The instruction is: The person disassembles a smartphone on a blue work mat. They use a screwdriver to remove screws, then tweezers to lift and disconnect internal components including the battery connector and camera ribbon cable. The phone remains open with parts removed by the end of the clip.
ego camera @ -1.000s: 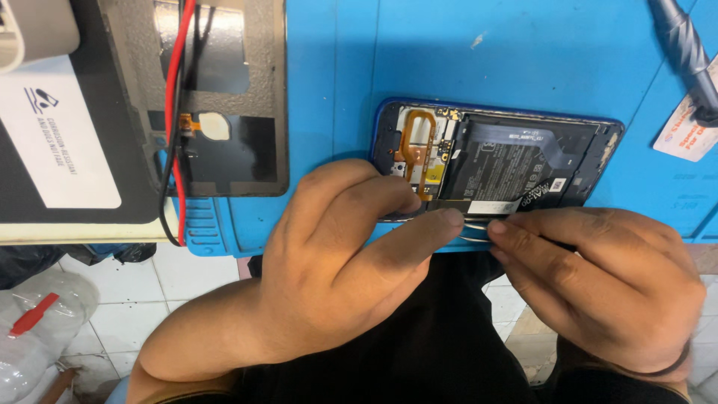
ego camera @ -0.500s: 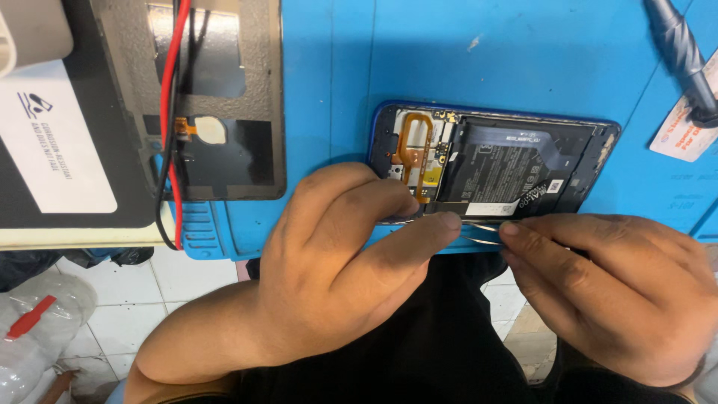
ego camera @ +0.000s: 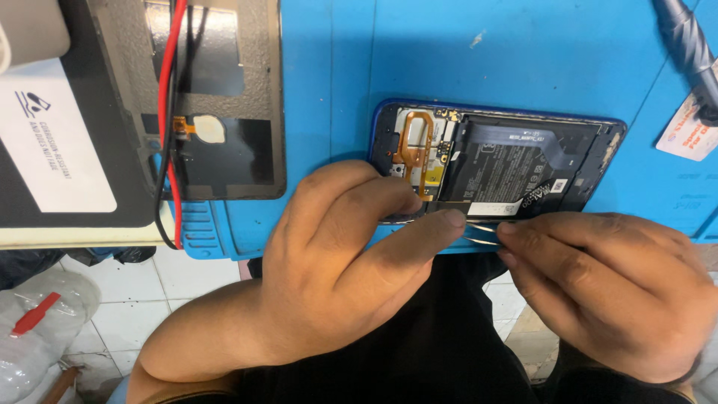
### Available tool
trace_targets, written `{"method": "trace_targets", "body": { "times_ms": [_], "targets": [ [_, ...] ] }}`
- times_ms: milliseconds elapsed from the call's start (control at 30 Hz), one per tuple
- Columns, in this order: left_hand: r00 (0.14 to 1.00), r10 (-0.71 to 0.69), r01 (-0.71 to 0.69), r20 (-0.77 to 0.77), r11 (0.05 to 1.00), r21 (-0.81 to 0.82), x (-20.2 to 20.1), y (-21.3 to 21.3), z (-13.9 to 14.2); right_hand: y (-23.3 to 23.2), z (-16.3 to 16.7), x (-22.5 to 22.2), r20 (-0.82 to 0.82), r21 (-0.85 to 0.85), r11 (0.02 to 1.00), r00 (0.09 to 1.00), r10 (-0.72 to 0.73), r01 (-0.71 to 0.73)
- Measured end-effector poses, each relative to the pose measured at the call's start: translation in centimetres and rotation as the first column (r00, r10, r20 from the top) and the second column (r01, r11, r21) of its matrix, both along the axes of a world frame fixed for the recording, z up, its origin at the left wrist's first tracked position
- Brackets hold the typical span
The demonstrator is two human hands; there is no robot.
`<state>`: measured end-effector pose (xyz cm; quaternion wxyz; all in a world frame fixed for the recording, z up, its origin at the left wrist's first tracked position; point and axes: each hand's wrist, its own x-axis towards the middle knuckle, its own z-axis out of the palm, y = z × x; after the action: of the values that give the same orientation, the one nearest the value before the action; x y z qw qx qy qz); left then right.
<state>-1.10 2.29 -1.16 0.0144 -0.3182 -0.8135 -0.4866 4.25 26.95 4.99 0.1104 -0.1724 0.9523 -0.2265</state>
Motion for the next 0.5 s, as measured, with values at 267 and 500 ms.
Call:
{"method": "trace_targets", "body": {
  "times_ms": [267, 500],
  "targets": [
    [1.0, -0.015, 0.015, 0.013, 1.0, 0.017, 0.1, -0.2, -0.1, -0.3, -0.1, 0.1, -0.033, -0.058, 0.996, 0.997, 0.064, -0.066],
    [0.999, -0.023, 0.022, 0.024, 0.999, 0.034, 0.2, -0.1, -0.2, -1.4, -0.1, -0.1, -0.114, 0.032, 0.998, 0.992, 0.057, -0.053]
  ]
}}
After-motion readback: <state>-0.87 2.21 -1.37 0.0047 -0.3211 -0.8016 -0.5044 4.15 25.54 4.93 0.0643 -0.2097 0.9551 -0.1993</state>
